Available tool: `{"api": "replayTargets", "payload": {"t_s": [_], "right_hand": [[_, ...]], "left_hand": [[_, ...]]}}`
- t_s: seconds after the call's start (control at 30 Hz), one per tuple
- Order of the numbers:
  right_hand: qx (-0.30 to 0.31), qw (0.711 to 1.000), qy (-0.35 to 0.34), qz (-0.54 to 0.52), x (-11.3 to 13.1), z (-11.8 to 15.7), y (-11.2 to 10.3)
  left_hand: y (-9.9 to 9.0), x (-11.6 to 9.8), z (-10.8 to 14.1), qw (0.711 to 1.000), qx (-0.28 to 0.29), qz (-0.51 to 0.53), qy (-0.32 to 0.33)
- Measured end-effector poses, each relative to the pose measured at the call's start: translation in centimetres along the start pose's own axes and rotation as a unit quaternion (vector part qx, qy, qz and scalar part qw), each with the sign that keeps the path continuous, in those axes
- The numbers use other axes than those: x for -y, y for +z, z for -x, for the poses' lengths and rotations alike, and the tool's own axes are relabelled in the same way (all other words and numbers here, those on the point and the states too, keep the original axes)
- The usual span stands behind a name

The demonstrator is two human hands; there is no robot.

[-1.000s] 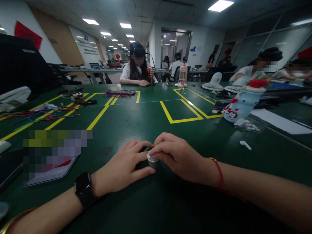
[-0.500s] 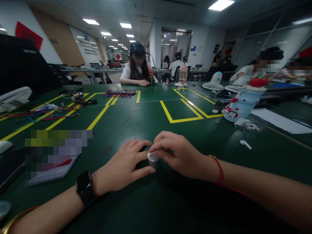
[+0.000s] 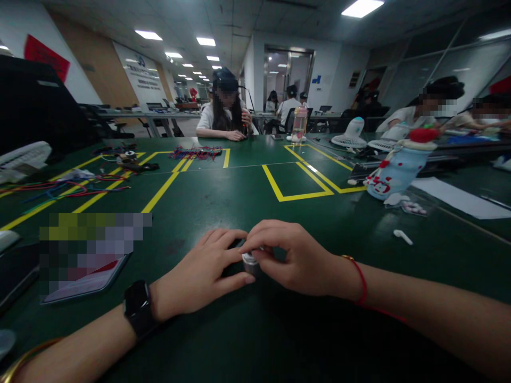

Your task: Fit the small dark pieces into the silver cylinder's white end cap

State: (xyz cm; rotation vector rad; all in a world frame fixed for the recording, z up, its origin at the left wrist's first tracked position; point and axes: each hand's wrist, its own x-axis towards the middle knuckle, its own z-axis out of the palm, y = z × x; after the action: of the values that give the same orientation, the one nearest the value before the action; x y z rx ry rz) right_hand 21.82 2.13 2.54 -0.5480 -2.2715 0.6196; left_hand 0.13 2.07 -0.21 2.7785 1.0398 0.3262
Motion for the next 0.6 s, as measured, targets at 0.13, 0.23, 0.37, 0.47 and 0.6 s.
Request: {"api": "replayTargets", "payload": {"t_s": [0.13, 0.23, 0.37, 0.47, 0.6], "right_hand": [[0.005, 1.000, -0.023, 0.002, 0.2, 0.4, -0.4], [-0.023, 1.000, -0.010, 0.003, -0.7, 1.0, -0.9], [-0.101, 0.983, 0.154, 0.003, -4.2, 1.7, -2.3], [-0.208, 0.917, 0.315, -0.127, -7.6, 1.8, -3.4], [-0.259, 0.887, 0.344, -0.167, -10.1, 1.8, -4.2]], "left_hand": [[-0.1, 0.0, 0.0, 1.000, 0.003, 0.013, 0.001], [-0.2, 0.2, 0.0, 0.999, -0.010, 0.032, -0.003], [-0.2, 0.3, 0.0, 0.998, -0.032, 0.060, -0.009], [-0.3, 0.3, 0.1, 0.996, -0.038, 0.081, -0.014], [-0.4, 0.2, 0.1, 0.995, -0.037, 0.090, -0.026]]}}
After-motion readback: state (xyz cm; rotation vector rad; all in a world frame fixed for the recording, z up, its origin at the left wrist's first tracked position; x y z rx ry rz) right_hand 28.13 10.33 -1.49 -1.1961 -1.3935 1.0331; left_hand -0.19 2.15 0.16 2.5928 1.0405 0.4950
